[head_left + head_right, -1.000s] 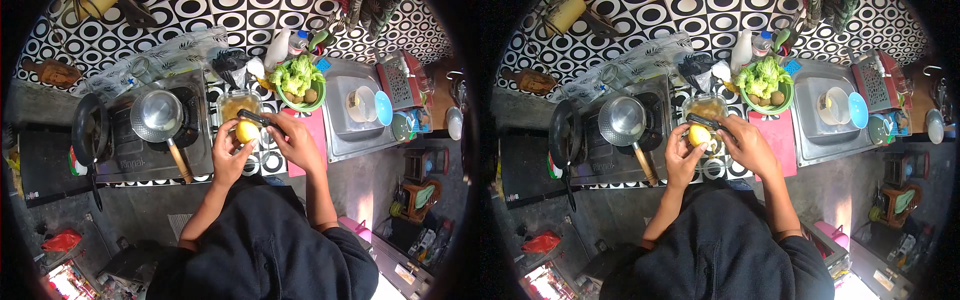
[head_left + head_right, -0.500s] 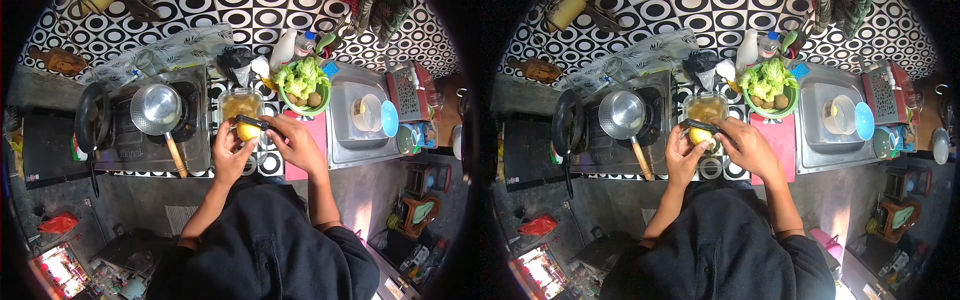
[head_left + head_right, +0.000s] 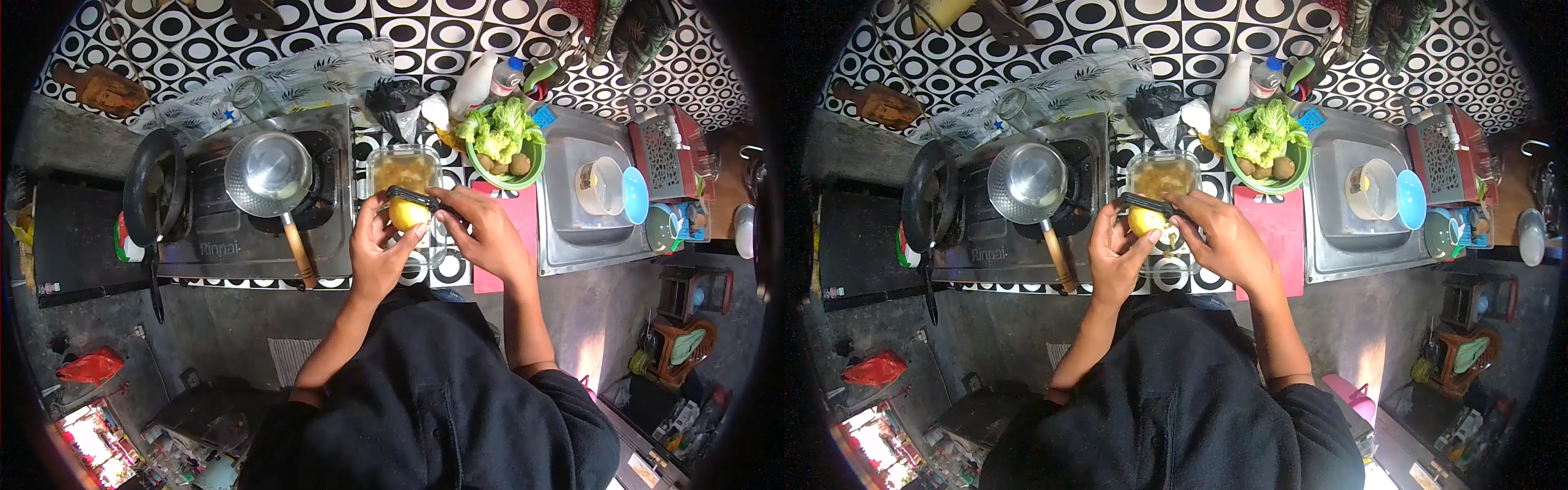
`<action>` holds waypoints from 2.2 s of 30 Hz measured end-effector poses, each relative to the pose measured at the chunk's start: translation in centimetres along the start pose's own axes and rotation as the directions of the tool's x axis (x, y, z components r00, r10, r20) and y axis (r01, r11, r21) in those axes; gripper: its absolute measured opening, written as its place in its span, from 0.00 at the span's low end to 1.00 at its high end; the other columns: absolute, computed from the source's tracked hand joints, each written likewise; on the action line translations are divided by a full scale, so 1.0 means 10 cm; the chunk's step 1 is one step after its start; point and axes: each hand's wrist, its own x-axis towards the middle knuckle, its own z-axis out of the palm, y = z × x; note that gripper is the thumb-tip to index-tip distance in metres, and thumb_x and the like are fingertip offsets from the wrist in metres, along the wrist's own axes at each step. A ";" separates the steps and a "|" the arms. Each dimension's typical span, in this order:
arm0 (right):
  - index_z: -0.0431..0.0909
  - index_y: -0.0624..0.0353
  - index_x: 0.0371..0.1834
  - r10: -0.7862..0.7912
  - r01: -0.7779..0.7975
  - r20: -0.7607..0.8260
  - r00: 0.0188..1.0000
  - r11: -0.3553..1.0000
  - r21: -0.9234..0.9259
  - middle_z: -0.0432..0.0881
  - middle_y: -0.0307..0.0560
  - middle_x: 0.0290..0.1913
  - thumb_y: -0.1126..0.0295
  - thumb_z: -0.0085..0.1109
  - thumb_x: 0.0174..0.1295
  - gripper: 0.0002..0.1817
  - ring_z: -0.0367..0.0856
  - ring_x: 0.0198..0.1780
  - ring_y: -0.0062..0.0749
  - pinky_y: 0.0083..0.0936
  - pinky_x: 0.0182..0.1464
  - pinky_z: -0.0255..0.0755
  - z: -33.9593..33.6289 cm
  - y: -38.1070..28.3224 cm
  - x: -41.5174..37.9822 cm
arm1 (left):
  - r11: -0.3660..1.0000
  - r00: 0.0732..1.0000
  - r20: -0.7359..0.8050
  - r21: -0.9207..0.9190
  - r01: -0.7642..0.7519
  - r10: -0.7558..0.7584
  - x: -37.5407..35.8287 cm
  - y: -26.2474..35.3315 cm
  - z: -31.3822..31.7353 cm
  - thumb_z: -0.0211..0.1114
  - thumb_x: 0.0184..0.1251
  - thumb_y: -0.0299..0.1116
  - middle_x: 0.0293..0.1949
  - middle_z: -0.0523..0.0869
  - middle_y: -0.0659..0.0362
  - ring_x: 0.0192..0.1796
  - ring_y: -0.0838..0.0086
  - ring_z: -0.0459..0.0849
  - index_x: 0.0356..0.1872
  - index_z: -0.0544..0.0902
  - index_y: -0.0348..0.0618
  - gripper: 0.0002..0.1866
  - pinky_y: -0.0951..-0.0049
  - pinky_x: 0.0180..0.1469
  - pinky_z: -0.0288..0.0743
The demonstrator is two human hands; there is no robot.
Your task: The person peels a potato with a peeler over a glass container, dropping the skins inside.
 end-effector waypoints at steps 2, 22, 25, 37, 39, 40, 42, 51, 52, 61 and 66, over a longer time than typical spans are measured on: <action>0.78 0.65 0.59 -0.012 0.012 -0.019 1.000 1.000 -0.006 0.82 0.58 0.39 0.74 0.62 0.65 0.19 0.82 0.39 0.55 0.41 0.43 0.75 0.06 -0.04 0.02 | 1.000 1.000 0.018 0.009 -0.007 0.007 -0.01 0.02 -0.08 0.68 0.66 0.18 0.57 0.82 0.49 0.56 0.72 0.83 0.66 0.67 0.32 0.29 0.73 0.59 0.78; 0.79 0.63 0.57 0.061 -0.063 -0.036 0.997 0.997 -0.049 0.81 0.56 0.38 0.75 0.63 0.64 0.18 0.82 0.37 0.53 0.41 0.40 0.75 0.48 -0.53 0.18 | 0.995 0.991 0.127 -0.096 -0.032 0.044 0.00 0.25 -0.67 0.68 0.64 0.17 0.60 0.80 0.49 0.59 0.72 0.82 0.66 0.67 0.34 0.30 0.73 0.60 0.78; 0.79 0.63 0.57 0.058 -0.062 -0.058 0.997 0.996 -0.069 0.81 0.55 0.39 0.76 0.63 0.64 0.17 0.82 0.38 0.54 0.41 0.40 0.75 0.51 -0.57 0.17 | 0.993 0.989 0.140 -0.107 -0.039 0.054 0.02 0.28 -0.72 0.68 0.64 0.17 0.61 0.78 0.49 0.60 0.71 0.82 0.67 0.66 0.33 0.30 0.73 0.60 0.78; 0.79 0.63 0.56 0.063 -0.074 -0.118 0.991 0.993 -0.091 0.82 0.56 0.40 0.75 0.64 0.63 0.18 0.82 0.40 0.55 0.41 0.42 0.76 0.52 -0.62 0.13 | 0.992 0.975 0.212 -0.120 -0.041 0.066 0.07 0.26 -0.73 0.69 0.63 0.17 0.62 0.77 0.49 0.61 0.70 0.81 0.67 0.66 0.34 0.32 0.72 0.60 0.79; 0.79 0.63 0.57 0.065 -0.072 -0.144 0.987 0.996 -0.045 0.82 0.56 0.40 0.75 0.64 0.63 0.18 0.82 0.40 0.55 0.41 0.42 0.76 0.51 -0.59 0.10 | 0.993 0.975 0.212 -0.112 -0.044 0.067 0.08 0.24 -0.73 0.69 0.63 0.16 0.61 0.79 0.49 0.61 0.70 0.82 0.67 0.65 0.36 0.32 0.72 0.60 0.80; 0.79 0.63 0.57 0.056 -0.066 -0.140 0.989 0.995 -0.069 0.82 0.56 0.40 0.75 0.64 0.63 0.18 0.82 0.40 0.55 0.41 0.42 0.76 0.49 -0.59 0.10 | 0.993 0.973 0.217 -0.105 -0.055 0.077 0.08 0.24 -0.72 0.69 0.63 0.16 0.62 0.79 0.49 0.61 0.70 0.82 0.67 0.65 0.35 0.32 0.72 0.60 0.80; 0.79 0.63 0.57 0.040 -0.056 -0.130 0.991 0.991 -0.120 0.82 0.56 0.40 0.75 0.63 0.64 0.18 0.82 0.39 0.55 0.41 0.41 0.76 0.43 -0.62 0.09 | 0.993 0.970 0.225 -0.092 -0.076 0.096 0.08 0.25 -0.67 0.69 0.63 0.16 0.62 0.78 0.49 0.60 0.70 0.82 0.67 0.65 0.35 0.32 0.72 0.60 0.80; 0.80 0.64 0.58 0.006 -0.016 -0.149 0.989 0.997 -0.070 0.78 0.54 0.33 0.77 0.64 0.62 0.19 0.79 0.34 0.48 0.37 0.38 0.72 0.31 -0.47 0.03 | 0.994 0.975 0.206 -0.091 -0.067 0.085 0.03 0.20 -0.50 0.68 0.64 0.17 0.65 0.75 0.50 0.62 0.70 0.80 0.68 0.65 0.34 0.32 0.73 0.60 0.78; 0.80 0.64 0.58 0.022 -0.032 -0.131 0.991 0.997 -0.075 0.79 0.54 0.34 0.76 0.64 0.63 0.19 0.80 0.35 0.50 0.39 0.39 0.73 0.28 -0.46 0.02 | 0.994 0.976 0.199 -0.085 -0.069 0.085 0.02 0.19 -0.48 0.68 0.64 0.17 0.65 0.75 0.50 0.62 0.70 0.80 0.68 0.65 0.34 0.32 0.73 0.60 0.77; 0.80 0.62 0.58 -0.005 -0.004 -0.133 0.991 0.998 -0.064 0.78 0.54 0.33 0.75 0.64 0.63 0.19 0.79 0.34 0.49 0.37 0.38 0.73 0.09 -0.25 -0.10 | 0.997 0.974 0.225 -0.067 -0.025 0.039 -0.03 0.13 -0.20 0.67 0.64 0.16 0.65 0.75 0.49 0.62 0.70 0.80 0.67 0.65 0.32 0.31 0.70 0.62 0.77; 0.79 0.63 0.57 0.034 -0.040 -0.093 0.995 0.998 -0.054 0.78 0.55 0.35 0.73 0.64 0.64 0.18 0.80 0.35 0.53 0.41 0.38 0.73 -0.06 -0.19 -0.16 | 0.996 0.982 0.181 -0.081 -0.029 0.043 -0.05 0.06 -0.08 0.67 0.64 0.17 0.63 0.76 0.48 0.60 0.70 0.81 0.67 0.65 0.32 0.31 0.70 0.63 0.77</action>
